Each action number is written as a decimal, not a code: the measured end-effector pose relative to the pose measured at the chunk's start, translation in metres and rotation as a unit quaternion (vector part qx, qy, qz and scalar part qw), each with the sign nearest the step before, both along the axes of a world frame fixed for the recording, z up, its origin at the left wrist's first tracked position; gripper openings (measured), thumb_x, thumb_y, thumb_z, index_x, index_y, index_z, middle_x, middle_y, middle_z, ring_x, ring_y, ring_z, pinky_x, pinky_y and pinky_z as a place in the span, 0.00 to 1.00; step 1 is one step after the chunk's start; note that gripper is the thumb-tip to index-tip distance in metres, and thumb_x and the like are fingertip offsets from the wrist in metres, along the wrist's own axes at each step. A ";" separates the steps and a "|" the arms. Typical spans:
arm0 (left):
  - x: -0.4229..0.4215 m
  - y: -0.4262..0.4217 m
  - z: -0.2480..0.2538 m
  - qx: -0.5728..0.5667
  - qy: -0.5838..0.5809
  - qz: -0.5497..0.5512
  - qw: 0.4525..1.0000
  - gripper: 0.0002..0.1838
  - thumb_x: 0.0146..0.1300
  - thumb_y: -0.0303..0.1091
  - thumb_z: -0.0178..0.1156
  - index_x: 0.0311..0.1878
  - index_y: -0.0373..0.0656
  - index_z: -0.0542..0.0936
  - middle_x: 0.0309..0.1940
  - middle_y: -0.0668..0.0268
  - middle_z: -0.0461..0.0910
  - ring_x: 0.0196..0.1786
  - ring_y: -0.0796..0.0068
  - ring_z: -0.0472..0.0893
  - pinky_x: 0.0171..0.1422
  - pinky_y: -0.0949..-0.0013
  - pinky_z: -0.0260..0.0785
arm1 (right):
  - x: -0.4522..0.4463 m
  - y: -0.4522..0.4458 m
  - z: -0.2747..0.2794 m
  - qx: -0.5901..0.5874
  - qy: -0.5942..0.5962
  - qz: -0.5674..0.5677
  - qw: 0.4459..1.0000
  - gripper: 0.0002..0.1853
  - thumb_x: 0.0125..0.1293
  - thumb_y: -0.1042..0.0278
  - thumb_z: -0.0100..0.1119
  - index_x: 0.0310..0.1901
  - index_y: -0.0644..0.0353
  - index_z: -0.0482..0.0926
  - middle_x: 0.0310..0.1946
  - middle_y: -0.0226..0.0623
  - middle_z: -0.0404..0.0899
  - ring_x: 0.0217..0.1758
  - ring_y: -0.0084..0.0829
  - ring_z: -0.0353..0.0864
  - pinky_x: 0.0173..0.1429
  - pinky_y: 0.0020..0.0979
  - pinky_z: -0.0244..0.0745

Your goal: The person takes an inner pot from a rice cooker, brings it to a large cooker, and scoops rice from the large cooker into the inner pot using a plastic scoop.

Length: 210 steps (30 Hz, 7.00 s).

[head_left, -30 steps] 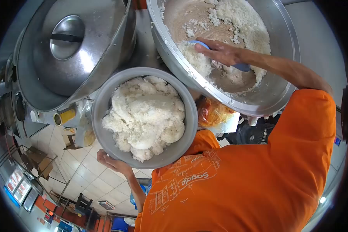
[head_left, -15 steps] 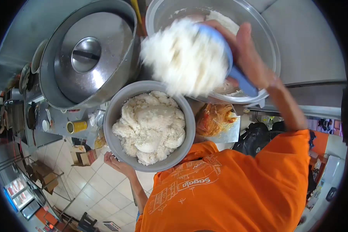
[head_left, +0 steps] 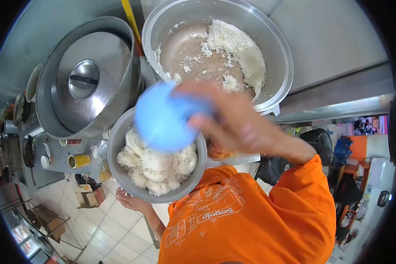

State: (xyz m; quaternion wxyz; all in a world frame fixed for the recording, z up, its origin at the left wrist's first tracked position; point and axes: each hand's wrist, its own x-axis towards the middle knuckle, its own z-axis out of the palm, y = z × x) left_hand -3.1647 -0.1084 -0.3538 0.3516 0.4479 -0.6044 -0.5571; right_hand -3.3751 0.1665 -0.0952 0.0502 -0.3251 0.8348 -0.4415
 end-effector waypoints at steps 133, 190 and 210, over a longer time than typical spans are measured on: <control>-0.009 0.006 0.006 -0.057 -0.059 0.023 0.996 0.14 0.71 0.39 0.40 0.39 0.40 0.71 0.39 0.65 0.69 0.45 0.70 0.69 0.54 0.63 0.63 | -0.180 0.125 -0.154 0.565 -0.464 -0.054 0.680 0.30 0.76 0.44 0.28 0.23 0.56 0.68 0.14 0.29 0.62 0.16 0.27 0.65 0.22 0.34 0.70; -0.063 0.086 0.266 -0.440 0.285 -0.721 0.453 0.07 0.47 0.36 0.64 0.23 0.49 0.75 0.22 0.69 0.77 0.32 0.66 0.80 0.33 0.62 0.68 | 0.212 -0.032 -0.210 -0.116 -0.359 -0.196 0.905 0.15 0.74 0.59 0.51 0.52 0.62 0.72 0.34 0.35 0.78 0.33 0.26 0.76 0.35 0.27 0.71; -0.046 0.112 0.258 -0.353 0.175 -0.860 0.323 0.09 0.59 0.30 0.62 0.43 0.43 0.82 0.33 0.66 0.84 0.32 0.71 0.82 0.37 0.67 0.73 | 0.220 0.022 -0.247 -0.583 -0.475 0.059 0.656 0.24 0.69 0.58 0.53 0.62 0.62 0.67 0.44 0.41 0.81 0.46 0.36 0.81 0.49 0.33 0.77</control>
